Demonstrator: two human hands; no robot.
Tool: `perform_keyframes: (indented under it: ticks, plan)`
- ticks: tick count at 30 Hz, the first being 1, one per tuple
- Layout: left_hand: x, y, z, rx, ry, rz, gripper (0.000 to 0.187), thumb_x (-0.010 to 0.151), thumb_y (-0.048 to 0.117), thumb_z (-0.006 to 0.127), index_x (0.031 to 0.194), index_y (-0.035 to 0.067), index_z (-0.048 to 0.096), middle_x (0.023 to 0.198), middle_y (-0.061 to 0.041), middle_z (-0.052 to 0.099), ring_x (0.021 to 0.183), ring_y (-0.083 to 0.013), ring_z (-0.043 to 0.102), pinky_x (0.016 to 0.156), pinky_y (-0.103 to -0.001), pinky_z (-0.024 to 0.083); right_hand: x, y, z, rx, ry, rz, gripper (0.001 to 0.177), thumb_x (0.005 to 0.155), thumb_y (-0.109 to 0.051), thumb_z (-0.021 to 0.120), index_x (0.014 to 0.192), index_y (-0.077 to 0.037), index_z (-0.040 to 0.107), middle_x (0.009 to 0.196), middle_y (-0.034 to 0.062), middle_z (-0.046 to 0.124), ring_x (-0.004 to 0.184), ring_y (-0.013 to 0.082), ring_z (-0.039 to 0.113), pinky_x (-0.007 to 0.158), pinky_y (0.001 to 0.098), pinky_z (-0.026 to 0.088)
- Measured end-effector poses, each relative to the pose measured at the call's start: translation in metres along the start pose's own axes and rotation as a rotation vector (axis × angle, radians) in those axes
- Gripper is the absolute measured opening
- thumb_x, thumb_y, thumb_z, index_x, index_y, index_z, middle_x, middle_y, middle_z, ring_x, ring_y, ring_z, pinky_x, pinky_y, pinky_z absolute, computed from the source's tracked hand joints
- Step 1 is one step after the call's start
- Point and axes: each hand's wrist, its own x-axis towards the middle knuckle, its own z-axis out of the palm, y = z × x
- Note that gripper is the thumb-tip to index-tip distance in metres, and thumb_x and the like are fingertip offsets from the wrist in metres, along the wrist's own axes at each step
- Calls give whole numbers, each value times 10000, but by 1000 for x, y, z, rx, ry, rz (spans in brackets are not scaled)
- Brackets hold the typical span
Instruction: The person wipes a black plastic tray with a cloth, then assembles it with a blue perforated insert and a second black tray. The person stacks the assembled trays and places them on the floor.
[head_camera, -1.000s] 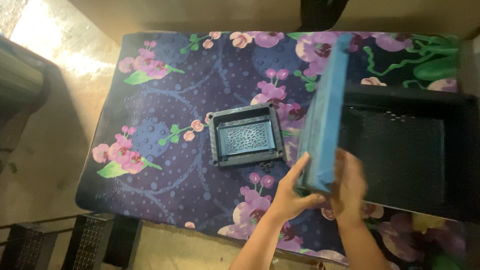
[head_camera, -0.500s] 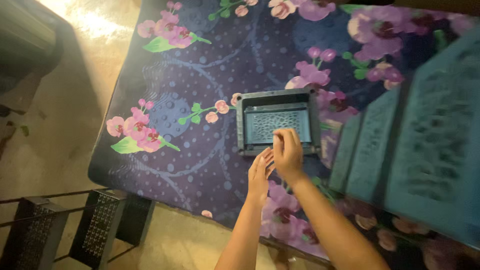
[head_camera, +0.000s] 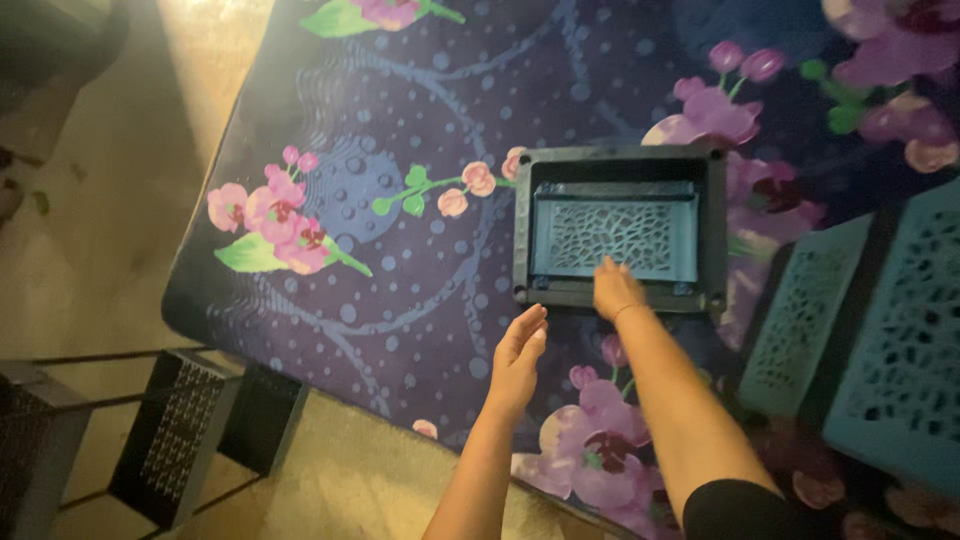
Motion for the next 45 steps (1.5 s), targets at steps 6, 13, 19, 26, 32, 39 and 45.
perform_keyframes:
  ticks: [6, 13, 19, 26, 32, 39, 45]
  plan:
    - [-11, -19, -12, -10, 57, -6, 474, 1001, 140, 580, 1454, 16, 517, 1457, -124, 594, 1369, -225, 547, 1144, -351, 410, -3, 16, -8, -277, 199, -173, 205, 950, -184, 525, 1029, -122, 703, 1045, 103, 717, 1100, 325, 636, 939, 467, 509]
    - [-11, -10, -12, 12, 107, -23, 500, 980, 131, 587, 1467, 45, 517, 1458, -138, 597, 1333, -247, 564, 1084, -379, 439, -14, 0, -69, 49, 520, -276, 171, 908, -115, 605, 1055, -101, 694, 1000, 140, 677, 1000, 352, 643, 857, 482, 507]
    - [-14, 39, 29, 190, 104, 145, 730, 869, 143, 732, 1514, 48, 404, 1521, -181, 503, 1406, -274, 493, 1140, -389, 386, -44, -54, -160, 800, 571, -171, 203, 899, -122, 739, 1055, -42, 638, 874, 81, 654, 769, 197, 628, 686, 348, 509]
    - [-47, 157, 95, 489, 220, 498, 795, 790, 150, 770, 1498, 35, 426, 1357, -204, 629, 1260, -325, 630, 1036, -381, 488, -159, -164, -294, 1153, 521, -163, 148, 918, -126, 742, 960, -28, 638, 781, 47, 582, 728, 128, 535, 643, 317, 486]
    - [-79, 232, 127, 223, 391, 542, 366, 928, 83, 642, 1279, 10, 570, 1121, -166, 720, 989, -270, 715, 852, -357, 569, -260, -193, -430, 922, 669, -557, 355, 901, -151, 740, 1219, -12, 665, 1132, 164, 675, 992, 274, 689, 878, 357, 557]
    - [-128, 308, 150, -181, 210, 637, 437, 923, -30, 496, 1355, -7, 432, 1195, -172, 685, 1028, -231, 694, 873, -352, 579, -386, -140, -526, 446, 1234, -275, 660, 795, -166, 778, 1355, 30, 490, 1404, 284, 453, 1287, 392, 492, 1086, 461, 419]
    - [-159, 324, 247, 160, -81, 759, 692, 875, -93, 541, 1527, -61, 311, 1425, -277, 487, 1170, -309, 556, 957, -408, 483, -443, -52, -554, 824, 1061, -20, 780, 766, -44, 774, 1479, -15, 460, 1312, 141, 682, 1225, 206, 602, 1039, 371, 487]
